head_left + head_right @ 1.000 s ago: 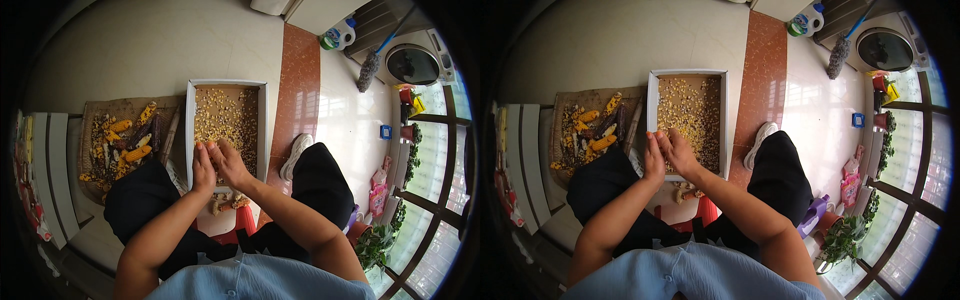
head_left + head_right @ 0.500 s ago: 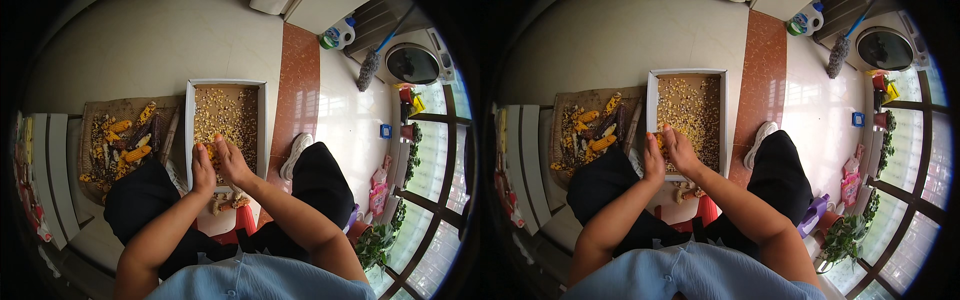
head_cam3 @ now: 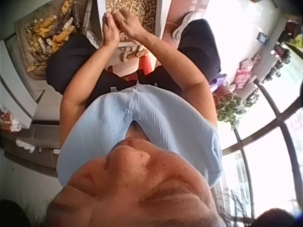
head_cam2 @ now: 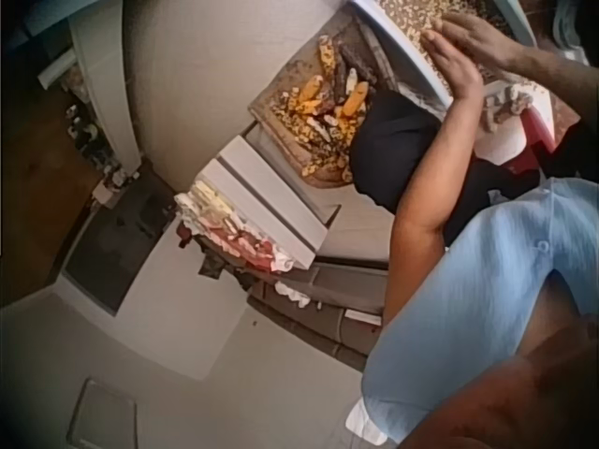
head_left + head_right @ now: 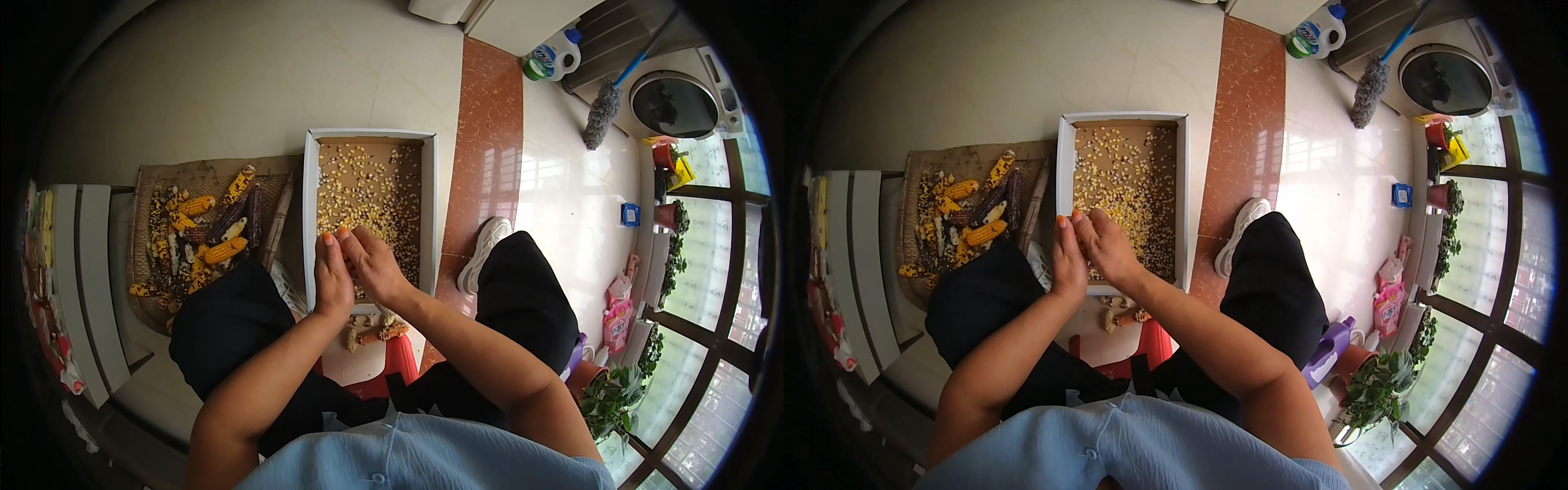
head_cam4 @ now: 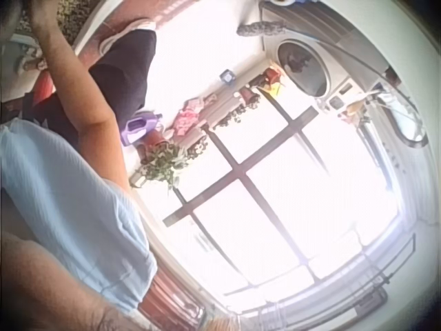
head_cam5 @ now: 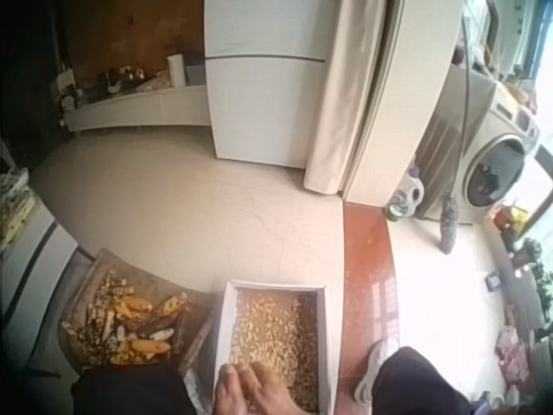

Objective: The person sits on a low stool and removes kernels from a corn cob by hand, dropping them into a white box. The person rotates the cob and continues shucking until the cob is mostly bare.

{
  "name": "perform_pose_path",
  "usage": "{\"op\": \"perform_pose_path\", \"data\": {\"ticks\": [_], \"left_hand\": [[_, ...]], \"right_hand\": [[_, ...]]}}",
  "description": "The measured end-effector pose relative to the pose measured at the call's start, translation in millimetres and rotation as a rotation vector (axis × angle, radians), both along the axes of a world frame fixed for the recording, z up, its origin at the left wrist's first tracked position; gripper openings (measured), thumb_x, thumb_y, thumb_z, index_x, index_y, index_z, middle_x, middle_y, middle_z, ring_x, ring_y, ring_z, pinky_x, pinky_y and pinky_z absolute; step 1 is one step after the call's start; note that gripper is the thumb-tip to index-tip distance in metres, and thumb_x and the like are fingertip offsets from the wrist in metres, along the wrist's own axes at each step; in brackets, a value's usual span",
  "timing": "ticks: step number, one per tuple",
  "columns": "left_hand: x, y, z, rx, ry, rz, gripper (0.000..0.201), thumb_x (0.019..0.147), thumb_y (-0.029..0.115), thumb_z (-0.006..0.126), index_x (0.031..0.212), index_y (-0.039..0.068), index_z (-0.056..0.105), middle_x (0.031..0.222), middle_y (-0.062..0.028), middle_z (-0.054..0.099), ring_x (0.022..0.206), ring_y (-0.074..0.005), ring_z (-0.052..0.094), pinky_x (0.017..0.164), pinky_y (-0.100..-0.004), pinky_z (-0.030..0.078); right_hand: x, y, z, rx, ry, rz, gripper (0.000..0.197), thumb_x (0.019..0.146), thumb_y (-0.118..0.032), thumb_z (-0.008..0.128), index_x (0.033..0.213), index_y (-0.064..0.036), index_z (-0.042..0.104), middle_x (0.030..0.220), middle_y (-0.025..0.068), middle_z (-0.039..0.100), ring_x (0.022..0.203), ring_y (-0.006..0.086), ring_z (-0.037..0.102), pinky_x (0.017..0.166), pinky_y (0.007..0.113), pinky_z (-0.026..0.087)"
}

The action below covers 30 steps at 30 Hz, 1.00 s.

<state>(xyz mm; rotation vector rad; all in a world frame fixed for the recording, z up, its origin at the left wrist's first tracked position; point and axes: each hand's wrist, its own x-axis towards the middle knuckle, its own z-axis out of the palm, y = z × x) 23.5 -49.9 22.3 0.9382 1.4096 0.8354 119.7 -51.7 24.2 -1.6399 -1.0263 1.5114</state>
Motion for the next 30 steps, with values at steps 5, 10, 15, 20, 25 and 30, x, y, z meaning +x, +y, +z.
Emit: {"op": "perform_pose_path", "data": {"ticks": [5,10,15,20,25,30], "left_hand": [[-3,-3,-15,0.089,0.129,-0.008,0.047,0.1,0.041,0.026,0.103,0.0,0.049,0.093,-0.0104,0.053,0.084,-0.0196,0.051,0.076,-0.0311,0.043],[-2,0,-13,0.022,0.035,0.01,0.046,0.1,0.041,0.026,0.102,0.0,0.049,0.092,-0.0098,0.054,0.083,-0.0191,0.052,0.074,-0.0304,0.043],[-1,-1,-4,-0.007,0.012,0.009,0.045,0.1,0.039,0.027,0.101,0.001,0.05,0.091,-0.0104,0.054,0.084,-0.019,0.052,0.075,-0.0308,0.043],[-2,-2,-15,0.089,0.12,0.007,0.048,0.1,0.041,0.026,0.101,0.0,0.05,0.091,-0.0108,0.053,0.086,-0.0194,0.05,0.079,-0.0313,0.041],[-2,-2,-17,0.108,0.065,-0.019,0.048,0.1,0.041,0.026,0.102,-0.001,0.05,0.094,-0.0115,0.054,0.087,-0.0199,0.051,0.079,-0.0306,0.041],[-3,-2,-13,0.083,0.098,-0.038,0.048,0.1,0.041,0.026,0.104,-0.001,0.051,0.096,-0.0121,0.055,0.086,-0.0198,0.053,0.078,-0.0304,0.043]], "right_hand": [[-2,-6,-3,0.052,0.019,-0.074,0.038,0.098,-0.035,0.039,0.093,0.0007,0.051,0.072,0.0077,0.052,0.067,0.012,0.046,0.06,0.029,0.041],[-3,-8,-11,0.056,0.135,-0.087,0.036,0.099,-0.032,0.038,0.096,0.0011,0.051,0.077,0.0077,0.053,0.069,0.0123,0.046,0.062,0.028,0.042],[-6,-6,-5,0.07,0.174,-0.105,0.033,0.099,-0.03,0.04,0.095,0.0004,0.05,0.075,0.0058,0.051,0.069,0.0112,0.044,0.062,0.027,0.042],[0,-5,-10,0.063,0.033,-0.066,0.039,0.098,-0.034,0.039,0.092,0.0026,0.052,0.074,0.0085,0.055,0.066,0.0127,0.047,0.059,0.03,0.042],[5,5,10,0.004,-0.05,-0.012,0.04,0.097,-0.032,0.039,0.088,0.0026,0.057,0.072,0.0216,0.059,0.068,0.035,0.059,0.061,0.04,0.045],[1,-2,-11,-0.001,-0.001,-0.091,0.041,0.097,-0.032,0.04,0.084,0.0025,0.058,0.072,0.0177,0.059,0.068,0.0293,0.059,0.063,0.037,0.046]]}}
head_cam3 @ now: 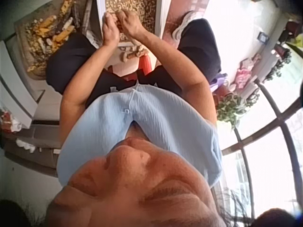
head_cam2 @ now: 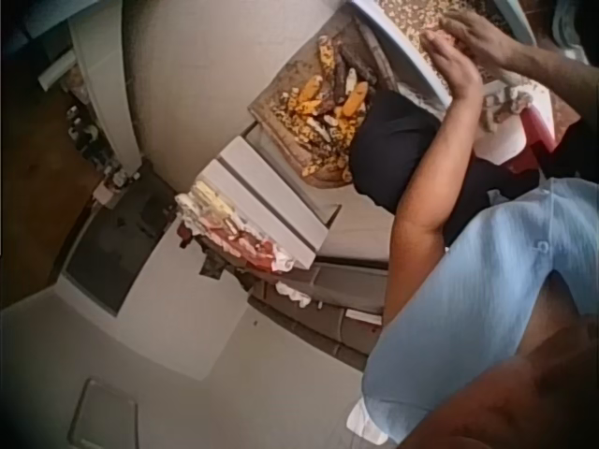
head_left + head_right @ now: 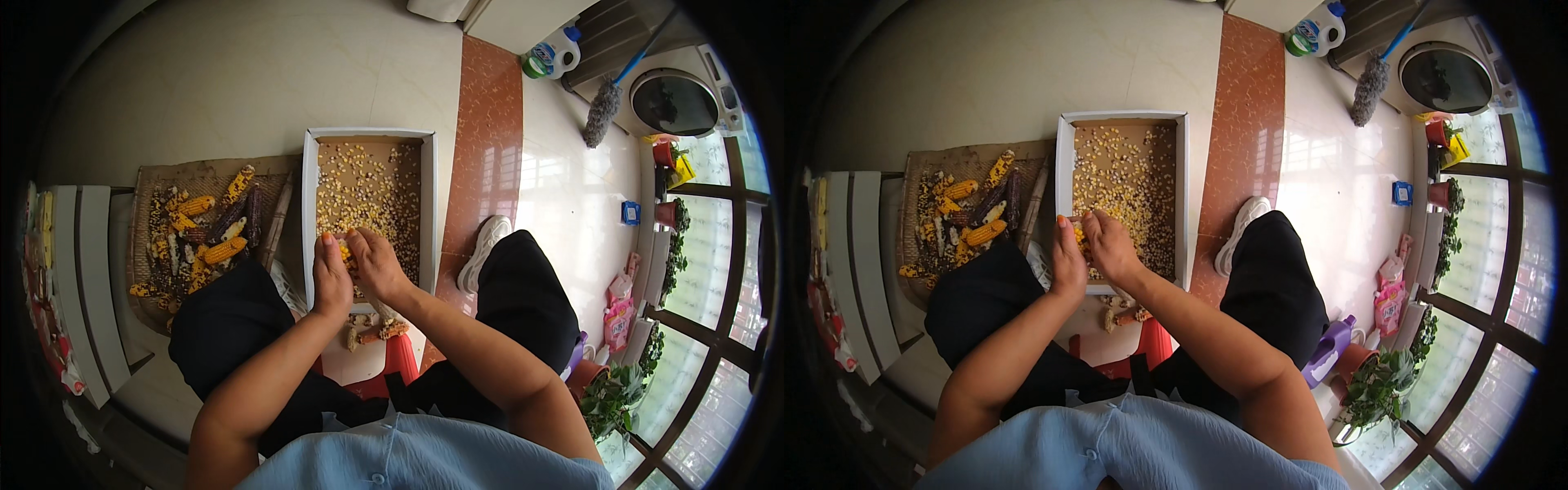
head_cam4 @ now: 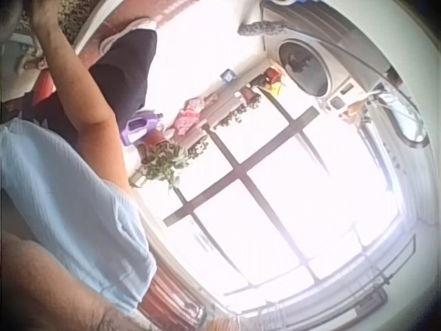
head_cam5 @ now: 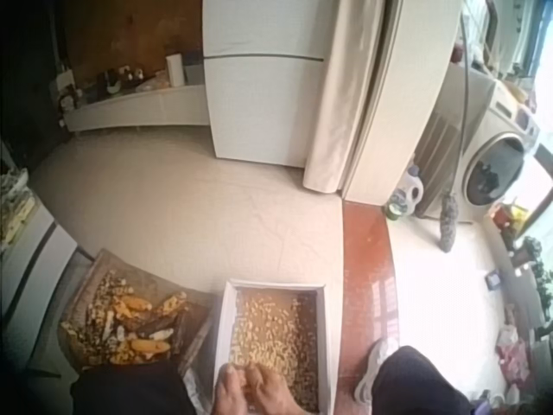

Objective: The person sits on a low stool and removes kernels from a corn cob by hand, dropping them into a white box. The person rotates the cob and continues shucking until the cob is mostly bare.

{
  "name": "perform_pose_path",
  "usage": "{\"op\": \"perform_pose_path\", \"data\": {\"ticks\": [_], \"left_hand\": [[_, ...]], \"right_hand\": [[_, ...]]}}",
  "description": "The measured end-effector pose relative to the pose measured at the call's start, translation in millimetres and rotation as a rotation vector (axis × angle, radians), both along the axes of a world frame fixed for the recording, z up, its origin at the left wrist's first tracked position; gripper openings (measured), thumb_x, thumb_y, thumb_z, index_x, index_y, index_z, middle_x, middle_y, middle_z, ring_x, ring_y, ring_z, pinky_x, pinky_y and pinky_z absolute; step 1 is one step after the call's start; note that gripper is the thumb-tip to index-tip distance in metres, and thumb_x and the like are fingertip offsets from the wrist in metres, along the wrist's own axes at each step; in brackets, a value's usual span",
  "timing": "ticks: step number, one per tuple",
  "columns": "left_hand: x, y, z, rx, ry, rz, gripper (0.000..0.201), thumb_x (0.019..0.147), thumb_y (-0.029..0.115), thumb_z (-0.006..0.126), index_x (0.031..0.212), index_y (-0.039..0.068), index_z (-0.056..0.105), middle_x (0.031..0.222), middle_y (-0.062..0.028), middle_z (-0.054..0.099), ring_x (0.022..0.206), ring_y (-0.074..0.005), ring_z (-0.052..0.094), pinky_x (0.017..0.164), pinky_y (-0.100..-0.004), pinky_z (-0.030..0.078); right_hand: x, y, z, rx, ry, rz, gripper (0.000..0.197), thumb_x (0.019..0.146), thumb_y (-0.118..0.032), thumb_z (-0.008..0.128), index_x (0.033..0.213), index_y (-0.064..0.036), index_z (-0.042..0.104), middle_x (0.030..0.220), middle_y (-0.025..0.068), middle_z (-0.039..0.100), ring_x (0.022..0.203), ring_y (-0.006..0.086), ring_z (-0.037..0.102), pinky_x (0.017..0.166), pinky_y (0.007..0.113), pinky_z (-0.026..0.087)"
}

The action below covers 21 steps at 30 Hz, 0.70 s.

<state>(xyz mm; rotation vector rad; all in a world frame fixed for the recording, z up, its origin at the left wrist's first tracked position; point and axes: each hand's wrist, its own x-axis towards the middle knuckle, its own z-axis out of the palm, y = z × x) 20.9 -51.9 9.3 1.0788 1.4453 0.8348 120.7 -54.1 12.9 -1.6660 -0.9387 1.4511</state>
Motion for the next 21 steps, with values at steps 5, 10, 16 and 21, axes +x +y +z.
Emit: {"op": "perform_pose_path", "data": {"ticks": [5,10,16,21], "left_hand": [[-1,5,-5,-0.113,-0.082,0.121,0.048,0.1,0.041,0.027,0.1,0.0,0.052,0.092,-0.0104,0.056,0.084,-0.018,0.054,0.077,-0.0292,0.044],[-3,10,-7,-0.174,-0.192,0.187,0.048,0.099,0.042,0.028,0.095,0.001,0.053,0.09,-0.0075,0.056,0.084,-0.0152,0.053,0.077,-0.0274,0.043],[-6,7,-19,-0.151,-0.056,0.147,0.049,0.098,0.045,0.031,0.094,0.002,0.054,0.09,-0.0046,0.056,0.083,-0.0135,0.052,0.076,-0.0268,0.042],[-1,2,-16,-0.154,0.057,0.139,0.051,0.098,0.044,0.033,0.091,-0.002,0.053,0.086,-0.0123,0.057,0.081,-0.0211,0.053,0.077,-0.0321,0.043]], "right_hand": [[-2,-3,-6,0.005,0.298,0.013,0.037,0.097,-0.033,0.041,0.097,0.0019,0.053,0.084,0.0183,0.06,0.076,0.0296,0.06,0.069,0.036,0.046],[-8,-4,13,0.218,0.034,0.086,0.033,0.097,-0.034,0.041,0.098,-0.0018,0.049,0.085,0.0214,0.06,0.081,0.0366,0.061,0.068,0.04,0.046],[-10,-7,7,0.154,-0.166,0.07,0.028,0.096,-0.03,0.041,0.095,-0.0033,0.051,0.073,0.0271,0.058,0.072,0.0465,0.056,0.061,0.049,0.044],[-13,-9,2,0.107,-0.263,0.011,0.033,0.096,-0.028,0.041,0.087,0.0002,0.054,0.068,0.0276,0.057,0.068,0.0465,0.056,0.06,0.051,0.043]]}}
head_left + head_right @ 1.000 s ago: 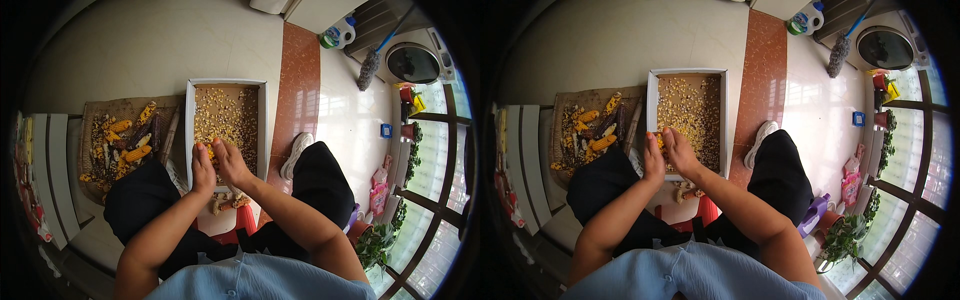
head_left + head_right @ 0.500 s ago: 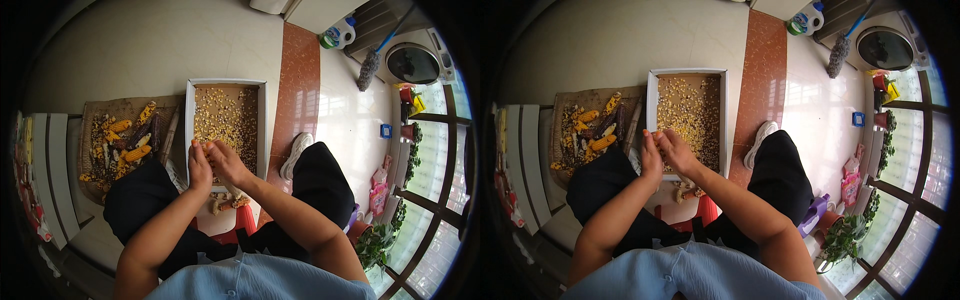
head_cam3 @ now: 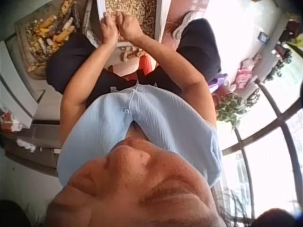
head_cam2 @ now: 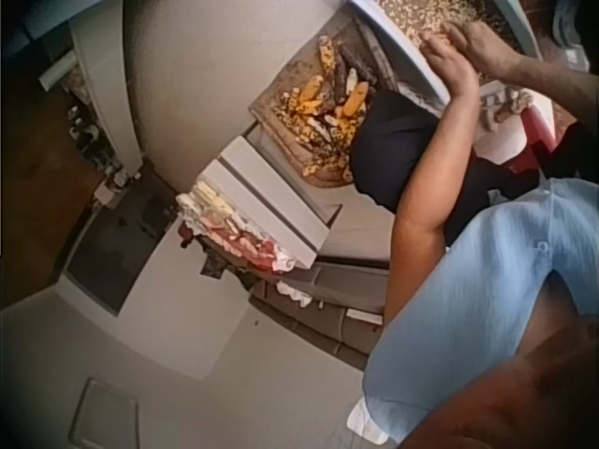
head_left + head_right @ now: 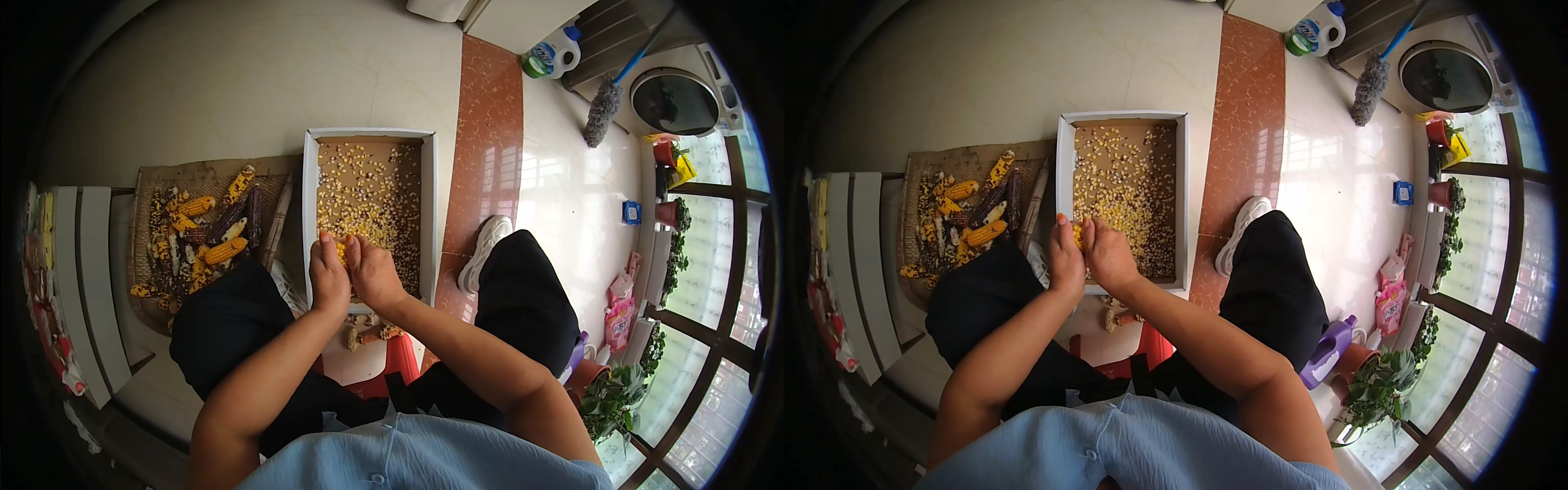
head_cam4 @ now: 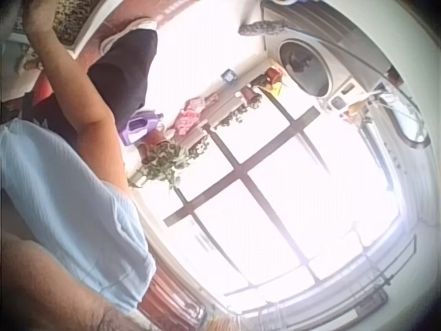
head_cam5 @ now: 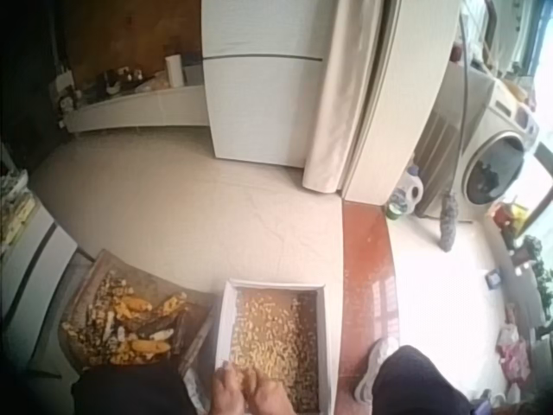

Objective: The person sits on a low stool and removes kernels from a corn cob by hand, dropping them into a white box. The person rotates the cob and continues shucking until the cob is mostly bare.

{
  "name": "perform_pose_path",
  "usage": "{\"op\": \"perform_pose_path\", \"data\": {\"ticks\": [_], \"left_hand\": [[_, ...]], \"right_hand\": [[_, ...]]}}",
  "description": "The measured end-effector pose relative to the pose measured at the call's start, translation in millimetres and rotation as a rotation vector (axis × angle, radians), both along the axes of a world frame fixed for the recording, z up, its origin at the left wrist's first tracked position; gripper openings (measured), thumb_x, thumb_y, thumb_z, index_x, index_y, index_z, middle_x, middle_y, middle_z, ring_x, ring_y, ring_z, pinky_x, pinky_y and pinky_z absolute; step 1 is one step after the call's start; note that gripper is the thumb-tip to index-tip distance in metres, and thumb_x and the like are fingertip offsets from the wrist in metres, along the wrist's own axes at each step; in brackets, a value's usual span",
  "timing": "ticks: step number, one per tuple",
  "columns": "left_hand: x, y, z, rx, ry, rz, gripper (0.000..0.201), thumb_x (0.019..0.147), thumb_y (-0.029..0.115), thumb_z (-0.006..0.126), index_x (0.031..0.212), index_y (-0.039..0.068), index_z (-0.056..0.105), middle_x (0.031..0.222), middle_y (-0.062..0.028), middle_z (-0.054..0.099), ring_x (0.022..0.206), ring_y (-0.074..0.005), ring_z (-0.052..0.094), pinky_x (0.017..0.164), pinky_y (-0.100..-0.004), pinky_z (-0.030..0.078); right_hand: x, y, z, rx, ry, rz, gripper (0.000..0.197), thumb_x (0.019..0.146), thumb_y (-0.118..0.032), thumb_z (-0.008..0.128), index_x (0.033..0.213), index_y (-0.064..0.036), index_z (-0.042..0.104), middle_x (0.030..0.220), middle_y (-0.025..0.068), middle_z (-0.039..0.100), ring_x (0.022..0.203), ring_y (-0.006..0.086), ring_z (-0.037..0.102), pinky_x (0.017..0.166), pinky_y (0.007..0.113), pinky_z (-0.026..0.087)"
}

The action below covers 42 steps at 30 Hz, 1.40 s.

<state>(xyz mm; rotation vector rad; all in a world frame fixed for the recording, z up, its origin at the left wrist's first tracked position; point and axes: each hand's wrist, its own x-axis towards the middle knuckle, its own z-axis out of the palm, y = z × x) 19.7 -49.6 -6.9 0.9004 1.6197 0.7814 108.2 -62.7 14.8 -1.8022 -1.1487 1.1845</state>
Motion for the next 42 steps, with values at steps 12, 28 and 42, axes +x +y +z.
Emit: {"op": "perform_pose_path", "data": {"ticks": [12,28,42], "left_hand": [[-1,3,-3,0.021,-0.078,0.05,0.047,0.098,0.039,0.034,0.089,-0.001,0.054,0.088,-0.0107,0.057,0.082,-0.0188,0.053,0.076,-0.0305,0.042],[5,11,9,-0.094,-0.292,0.149,0.045,0.099,0.036,0.028,0.083,0.0,0.051,0.083,-0.0138,0.065,0.075,-0.0196,0.06,0.073,-0.0279,0.046],[2,13,3,-0.077,-0.205,0.229,0.046,0.098,0.039,0.031,0.081,0.001,0.053,0.076,-0.0092,0.061,0.068,-0.0171,0.056,0.068,-0.0268,0.045]], "right_hand": [[12,0,-11,-0.13,0.465,-0.114,0.045,0.096,-0.039,0.042,0.097,0.0031,0.056,0.072,0.0098,0.057,0.064,0.0164,0.052,0.061,0.032,0.045],[4,-12,-8,0.068,0.149,0.093,0.027,0.097,-0.023,0.041,0.106,0.0003,0.052,0.074,0.0172,0.06,0.066,0.0295,0.059,0.06,0.038,0.046],[13,-6,-16,0.029,0.489,0.116,0.038,0.099,-0.03,0.036,0.112,0.0016,0.054,0.094,0.0114,0.06,0.087,0.0182,0.056,0.077,0.03,0.045]]}}
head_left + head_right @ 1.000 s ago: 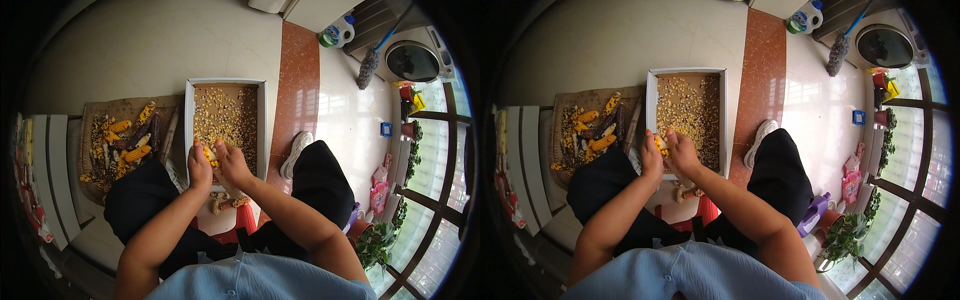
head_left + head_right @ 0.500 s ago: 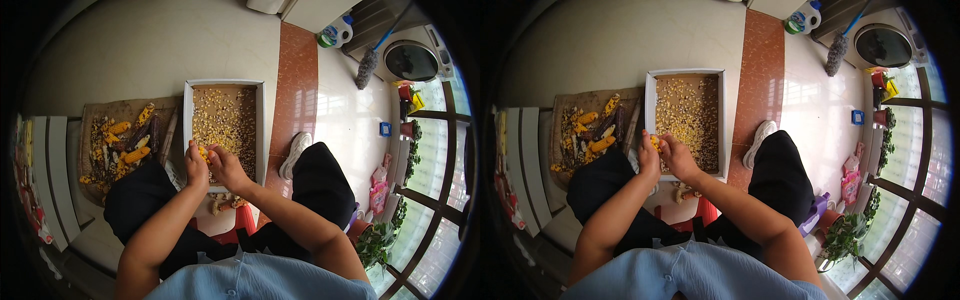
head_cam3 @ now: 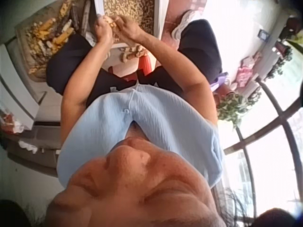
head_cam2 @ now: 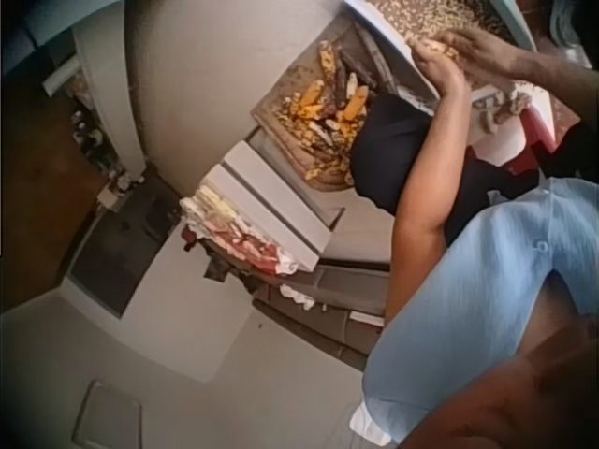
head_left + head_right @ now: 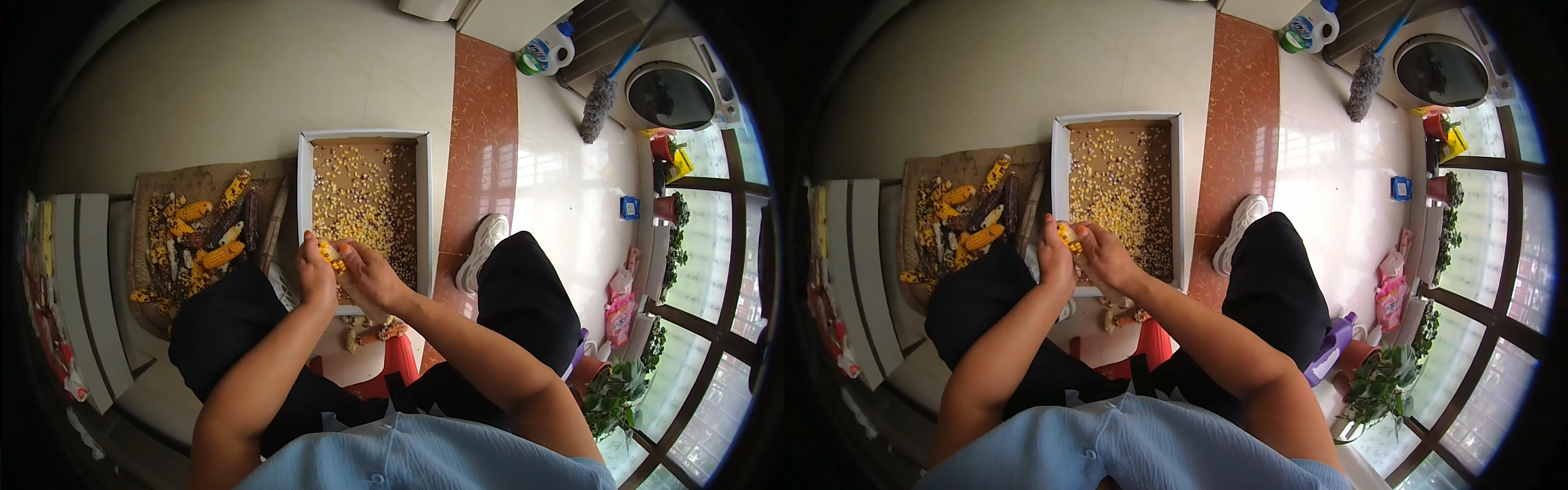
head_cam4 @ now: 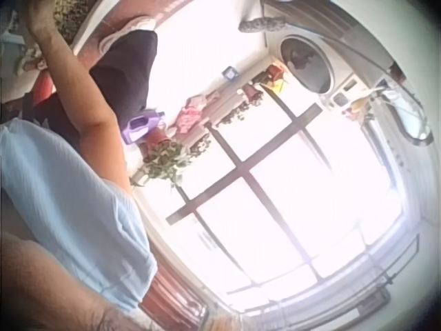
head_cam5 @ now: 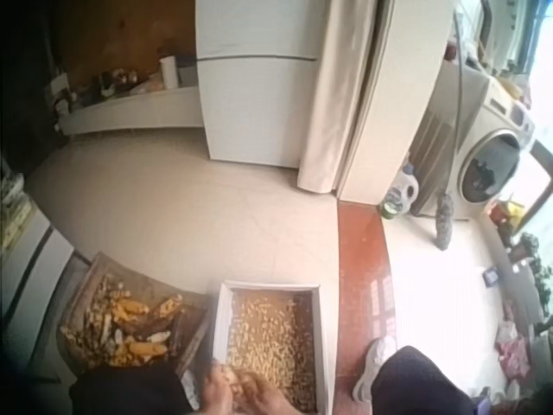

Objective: The person sits on a low stool and removes kernels from a corn cob by hand, dropping them into a white box. The person rotates the cob and continues shucking until the cob is mostly bare.

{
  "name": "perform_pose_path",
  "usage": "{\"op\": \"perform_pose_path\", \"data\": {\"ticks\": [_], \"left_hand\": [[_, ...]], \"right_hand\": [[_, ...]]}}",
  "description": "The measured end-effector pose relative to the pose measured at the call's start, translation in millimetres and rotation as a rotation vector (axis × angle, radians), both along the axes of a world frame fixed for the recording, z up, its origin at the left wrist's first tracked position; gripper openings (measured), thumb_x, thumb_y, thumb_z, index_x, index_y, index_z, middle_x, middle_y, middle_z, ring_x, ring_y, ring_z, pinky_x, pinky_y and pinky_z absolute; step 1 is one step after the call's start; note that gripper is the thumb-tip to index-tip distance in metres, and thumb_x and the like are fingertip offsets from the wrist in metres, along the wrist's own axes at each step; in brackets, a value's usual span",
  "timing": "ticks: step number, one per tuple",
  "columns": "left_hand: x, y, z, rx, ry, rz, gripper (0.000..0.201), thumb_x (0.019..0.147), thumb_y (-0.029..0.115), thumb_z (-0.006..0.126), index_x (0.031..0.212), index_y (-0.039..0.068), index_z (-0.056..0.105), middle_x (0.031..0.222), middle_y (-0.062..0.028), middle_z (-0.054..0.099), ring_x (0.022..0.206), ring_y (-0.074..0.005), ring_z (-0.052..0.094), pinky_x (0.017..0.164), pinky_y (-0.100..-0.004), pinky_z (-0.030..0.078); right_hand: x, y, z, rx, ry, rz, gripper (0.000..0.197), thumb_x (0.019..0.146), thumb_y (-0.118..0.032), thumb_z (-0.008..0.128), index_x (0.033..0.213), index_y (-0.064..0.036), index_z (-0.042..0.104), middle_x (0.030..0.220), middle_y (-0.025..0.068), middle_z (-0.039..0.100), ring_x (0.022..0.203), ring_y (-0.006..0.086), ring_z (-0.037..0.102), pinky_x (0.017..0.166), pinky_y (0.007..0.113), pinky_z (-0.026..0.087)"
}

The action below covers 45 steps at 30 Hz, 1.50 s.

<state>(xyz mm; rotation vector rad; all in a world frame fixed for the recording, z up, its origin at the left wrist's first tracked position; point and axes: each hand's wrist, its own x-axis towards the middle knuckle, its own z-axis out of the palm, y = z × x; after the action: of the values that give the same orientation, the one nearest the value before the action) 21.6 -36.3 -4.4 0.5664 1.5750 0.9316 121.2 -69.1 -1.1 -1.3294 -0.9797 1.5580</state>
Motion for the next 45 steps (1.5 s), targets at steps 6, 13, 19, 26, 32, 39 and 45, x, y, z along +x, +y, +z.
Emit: {"op": "perform_pose_path", "data": {"ticks": [6,13,19,26,32,39,45], "left_hand": [[3,3,6,0.016,-0.215,-0.036,0.041,0.099,0.034,0.03,0.086,0.001,0.05,0.082,-0.0151,0.067,0.074,-0.0175,0.06,0.07,-0.026,0.046],[-2,2,-3,-0.007,-0.16,-0.045,0.041,0.099,0.035,0.029,0.087,0.002,0.049,0.084,-0.0164,0.067,0.075,-0.0183,0.06,0.075,-0.0267,0.045],[2,5,3,-0.065,-0.257,-0.01,0.04,0.099,0.037,0.031,0.089,0.002,0.047,0.086,-0.0156,0.067,0.078,-0.0182,0.058,0.077,-0.0265,0.044],[4,5,6,-0.102,-0.165,0.06,0.043,0.098,0.04,0.034,0.089,0.002,0.05,0.084,-0.0107,0.064,0.078,-0.0175,0.057,0.078,-0.0271,0.044],[-1,2,-7,-0.089,-0.133,-0.023,0.044,0.097,0.041,0.035,0.09,0.001,0.053,0.082,-0.006,0.058,0.079,-0.0145,0.054,0.072,-0.0273,0.044],[-1,2,-12,-0.087,-0.155,0.018,0.048,0.097,0.045,0.035,0.096,0.001,0.054,0.086,-0.0046,0.056,0.079,-0.0138,0.053,0.072,-0.0271,0.044],[-1,4,-4,-0.184,-0.064,-0.134,0.062,0.096,0.05,0.031,0.121,-0.005,0.048,0.119,-0.0137,0.054,0.107,-0.0184,0.051,0.09,-0.0277,0.039]], "right_hand": [[5,7,11,-0.462,0.147,-0.049,0.038,0.099,-0.028,0.036,0.108,0.002,0.056,0.083,0.0081,0.062,0.075,0.0188,0.059,0.071,0.031,0.047],[-3,-2,1,0.037,-0.085,-0.073,0.035,0.098,-0.027,0.039,0.108,0.0024,0.056,0.082,0.0075,0.063,0.068,0.0194,0.059,0.063,0.031,0.048],[2,1,-6,-0.295,0.139,-0.107,0.032,0.097,-0.026,0.04,0.112,-0.0016,0.055,0.081,0.0122,0.062,0.068,0.0206,0.059,0.063,0.032,0.047],[2,-1,8,-0.067,-0.174,0.053,0.031,0.096,-0.025,0.042,0.11,-0.0009,0.054,0.082,0.0194,0.061,0.075,0.0316,0.062,0.067,0.038,0.048],[0,4,17,-0.124,-0.347,0.022,0.028,0.095,-0.022,0.042,0.11,-0.0013,0.054,0.086,0.0241,0.06,0.083,0.0421,0.058,0.073,0.042,0.047],[-3,-2,6,0.099,-0.282,-0.061,0.026,0.094,-0.023,0.044,0.107,-0.0015,0.053,0.095,0.0237,0.057,0.088,0.0411,0.057,0.076,0.043,0.045],[-4,1,20,0.033,-0.408,-0.051,0.023,0.094,-0.022,0.046,0.101,-0.0006,0.053,0.092,0.0237,0.057,0.083,0.042,0.056,0.074,0.043,0.045]]}}
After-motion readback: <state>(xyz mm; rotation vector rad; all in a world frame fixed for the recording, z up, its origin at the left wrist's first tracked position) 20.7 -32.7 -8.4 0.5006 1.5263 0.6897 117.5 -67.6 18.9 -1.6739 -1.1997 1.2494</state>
